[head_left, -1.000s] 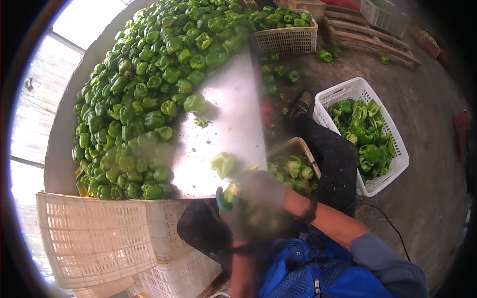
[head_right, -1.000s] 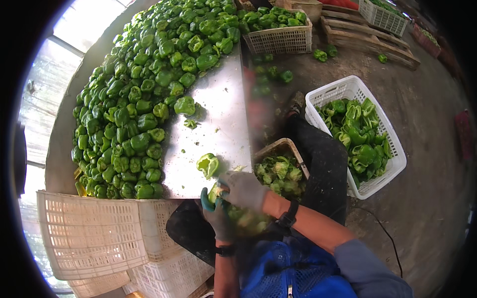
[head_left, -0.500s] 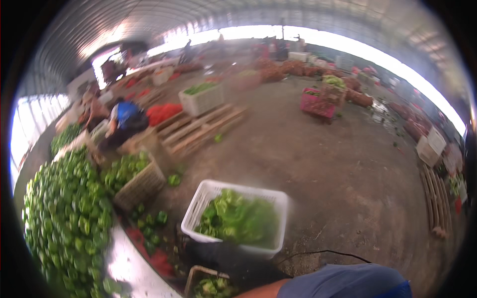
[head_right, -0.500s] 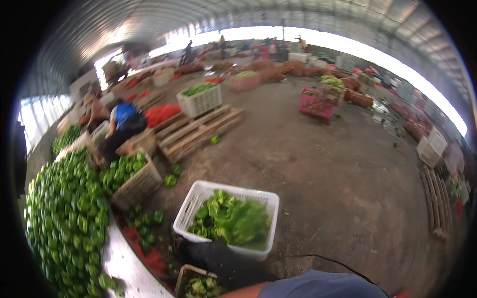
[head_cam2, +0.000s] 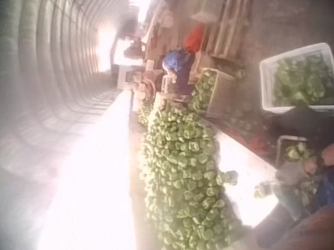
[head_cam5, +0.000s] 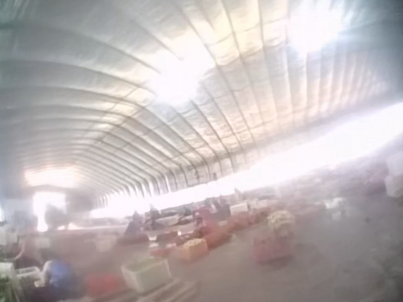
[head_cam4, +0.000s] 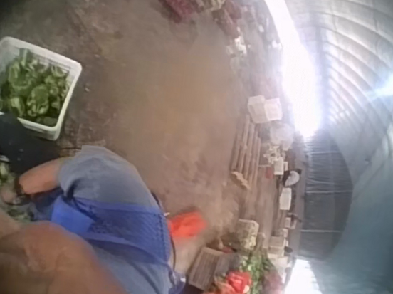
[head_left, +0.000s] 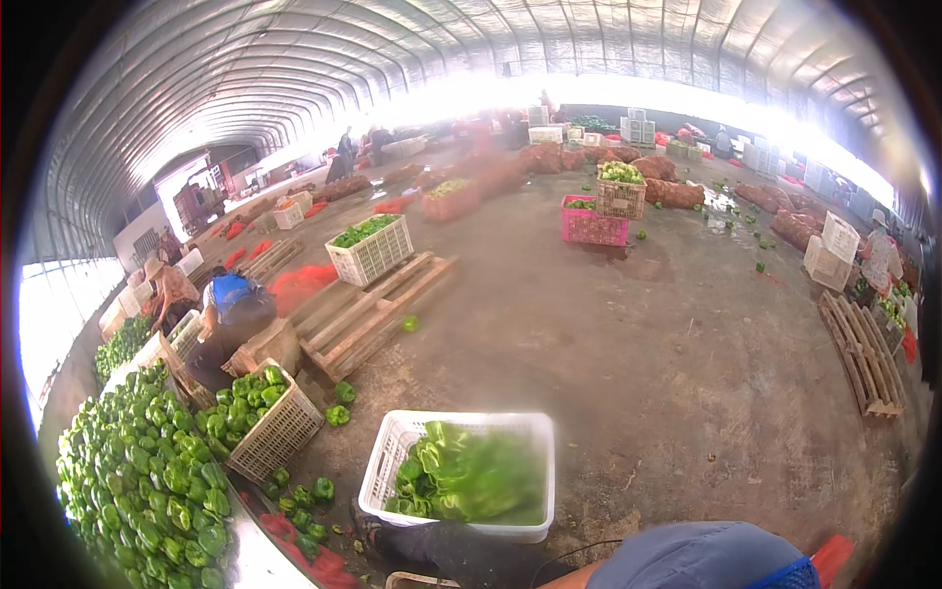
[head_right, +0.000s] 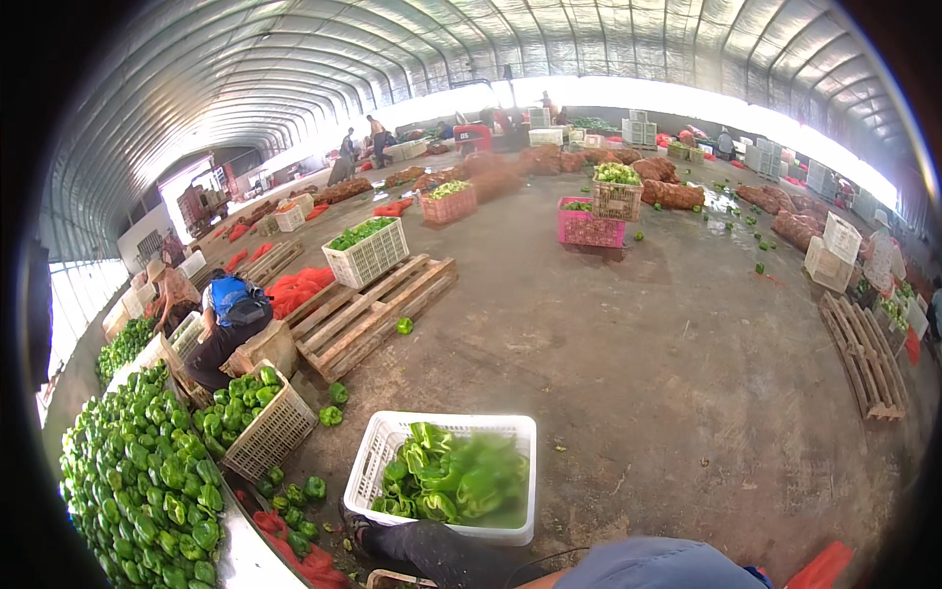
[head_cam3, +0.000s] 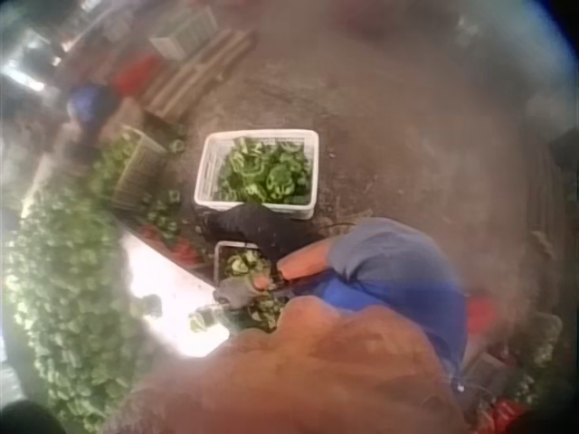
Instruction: The recorder uses a knife to clean and trim green peppers, removing the stems and cores before placing them in a basket.
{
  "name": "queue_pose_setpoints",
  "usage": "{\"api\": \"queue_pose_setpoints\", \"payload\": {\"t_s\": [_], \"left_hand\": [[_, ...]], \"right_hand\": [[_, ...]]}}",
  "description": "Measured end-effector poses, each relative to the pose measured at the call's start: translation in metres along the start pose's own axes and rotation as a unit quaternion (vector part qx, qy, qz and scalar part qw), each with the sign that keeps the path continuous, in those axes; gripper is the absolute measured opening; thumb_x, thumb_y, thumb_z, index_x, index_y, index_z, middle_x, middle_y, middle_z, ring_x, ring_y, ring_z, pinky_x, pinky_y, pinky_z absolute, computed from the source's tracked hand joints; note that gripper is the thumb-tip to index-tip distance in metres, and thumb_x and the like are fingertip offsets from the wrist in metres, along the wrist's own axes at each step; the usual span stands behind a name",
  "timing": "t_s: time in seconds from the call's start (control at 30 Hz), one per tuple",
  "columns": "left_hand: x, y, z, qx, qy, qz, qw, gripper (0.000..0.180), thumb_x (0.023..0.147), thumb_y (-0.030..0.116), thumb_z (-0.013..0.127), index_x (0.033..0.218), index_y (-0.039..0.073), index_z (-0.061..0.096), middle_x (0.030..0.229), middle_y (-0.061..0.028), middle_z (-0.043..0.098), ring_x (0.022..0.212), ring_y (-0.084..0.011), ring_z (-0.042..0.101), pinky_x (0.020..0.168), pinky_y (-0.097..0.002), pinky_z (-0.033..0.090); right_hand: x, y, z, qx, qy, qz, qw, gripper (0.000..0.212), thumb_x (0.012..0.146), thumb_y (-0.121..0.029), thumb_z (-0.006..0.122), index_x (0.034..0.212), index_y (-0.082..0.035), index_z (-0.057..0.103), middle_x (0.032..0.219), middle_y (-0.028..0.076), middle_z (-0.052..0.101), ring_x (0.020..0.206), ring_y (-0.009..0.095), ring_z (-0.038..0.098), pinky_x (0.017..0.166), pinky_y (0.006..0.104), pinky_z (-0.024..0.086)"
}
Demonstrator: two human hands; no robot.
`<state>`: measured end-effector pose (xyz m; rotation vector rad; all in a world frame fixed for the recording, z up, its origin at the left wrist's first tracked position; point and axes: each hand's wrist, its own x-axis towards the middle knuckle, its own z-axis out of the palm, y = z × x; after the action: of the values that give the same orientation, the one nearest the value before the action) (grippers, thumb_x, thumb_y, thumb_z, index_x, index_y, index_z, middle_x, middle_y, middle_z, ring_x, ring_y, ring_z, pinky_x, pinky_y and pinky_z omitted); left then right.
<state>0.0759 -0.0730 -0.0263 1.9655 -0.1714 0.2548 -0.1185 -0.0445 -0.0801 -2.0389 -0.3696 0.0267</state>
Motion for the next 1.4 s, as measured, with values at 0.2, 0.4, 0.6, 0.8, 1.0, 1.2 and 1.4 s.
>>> {"api": "queue_pose_setpoints", "payload": {"t_s": [0.2, 0.4, 0.6, 0.8, 1.0, 1.2, 1.4], "left_hand": [[-0.001, -0.003, -0.001, 0.007, 0.011, -0.001, 1.000, 0.042, 0.107, 0.025, 0.061, 0.141, 0.000, 0.065, 0.113, -0.0090, 0.074, 0.096, -0.0170, 0.070, 0.079, -0.0320, 0.059], [-0.004, 0.002, -0.004, 0.016, 0.015, -0.001, 1.000, 0.042, 0.107, 0.026, 0.061, 0.141, 0.000, 0.065, 0.113, -0.0095, 0.074, 0.095, -0.0180, 0.070, 0.079, -0.0327, 0.059], [-0.006, 0.000, -0.004, 0.019, 0.014, -0.004, 1.000, 0.043, 0.108, 0.028, 0.060, 0.141, 0.001, 0.065, 0.112, -0.0101, 0.075, 0.095, -0.0190, 0.071, 0.079, -0.0333, 0.059], [-0.009, 0.003, -0.002, 0.025, 0.016, 0.000, 1.000, 0.044, 0.108, 0.029, 0.059, 0.141, 0.001, 0.065, 0.112, -0.0107, 0.075, 0.095, -0.0201, 0.071, 0.079, -0.0340, 0.060], [-0.010, 0.002, 0.002, 0.026, 0.014, 0.006, 1.000, 0.045, 0.108, 0.031, 0.058, 0.141, 0.001, 0.065, 0.111, -0.0113, 0.075, 0.095, -0.0211, 0.072, 0.079, -0.0346, 0.060], [-0.008, 0.000, 0.002, 0.021, 0.015, 0.007, 1.000, 0.046, 0.108, 0.032, 0.057, 0.141, 0.001, 0.065, 0.111, -0.0119, 0.075, 0.095, -0.0221, 0.072, 0.079, -0.0353, 0.060], [-0.010, -0.004, -0.002, 0.010, 0.017, 0.012, 1.000, 0.047, 0.109, 0.034, 0.056, 0.141, 0.002, 0.065, 0.110, -0.0125, 0.075, 0.095, -0.0231, 0.072, 0.079, -0.0359, 0.061]], "right_hand": [[-0.012, -0.006, -0.002, -0.064, -0.021, -0.009, 0.998, 0.019, 0.098, -0.022, 0.064, 0.101, -0.005, 0.070, 0.099, 0.025, 0.071, 0.093, 0.042, 0.069, 0.085, 0.0515, 0.054], [-0.020, 0.038, 0.030, 0.192, 0.023, 0.094, 0.977, 0.026, 0.101, -0.021, 0.058, 0.113, -0.004, 0.073, 0.111, 0.023, 0.075, 0.102, 0.043, 0.071, 0.088, 0.0506, 0.056], [-0.040, 0.010, -0.006, -0.072, 0.001, 0.015, 0.997, 0.023, 0.100, -0.021, 0.059, 0.109, -0.004, 0.072, 0.103, 0.024, 0.075, 0.098, 0.044, 0.071, 0.084, 0.0530, 0.056], [-0.031, 0.029, -0.004, -0.047, 0.024, -0.019, 0.998, 0.030, 0.088, -0.025, 0.074, 0.108, -0.003, 0.071, 0.099, 0.024, 0.073, 0.094, 0.045, 0.070, 0.082, 0.0534, 0.055], [-0.046, 0.027, -0.016, 0.145, 0.065, 0.002, 0.987, 0.046, 0.085, -0.036, 0.083, 0.111, 0.001, 0.072, 0.099, 0.021, 0.073, 0.095, 0.035, 0.070, 0.083, 0.0500, 0.054], [-0.077, 0.004, -0.048, 0.523, 0.007, 0.156, 0.838, 0.039, 0.092, -0.036, 0.084, 0.116, -0.006, 0.074, 0.085, 0.002, 0.069, 0.072, 0.015, 0.065, 0.068, 0.0358, 0.052], [-0.065, 0.024, -0.054, 0.162, 0.133, 0.112, 0.971, 0.045, 0.093, -0.048, 0.080, 0.110, -0.008, 0.072, 0.096, 0.013, 0.076, 0.087, 0.026, 0.073, 0.076, 0.0442, 0.056]]}}
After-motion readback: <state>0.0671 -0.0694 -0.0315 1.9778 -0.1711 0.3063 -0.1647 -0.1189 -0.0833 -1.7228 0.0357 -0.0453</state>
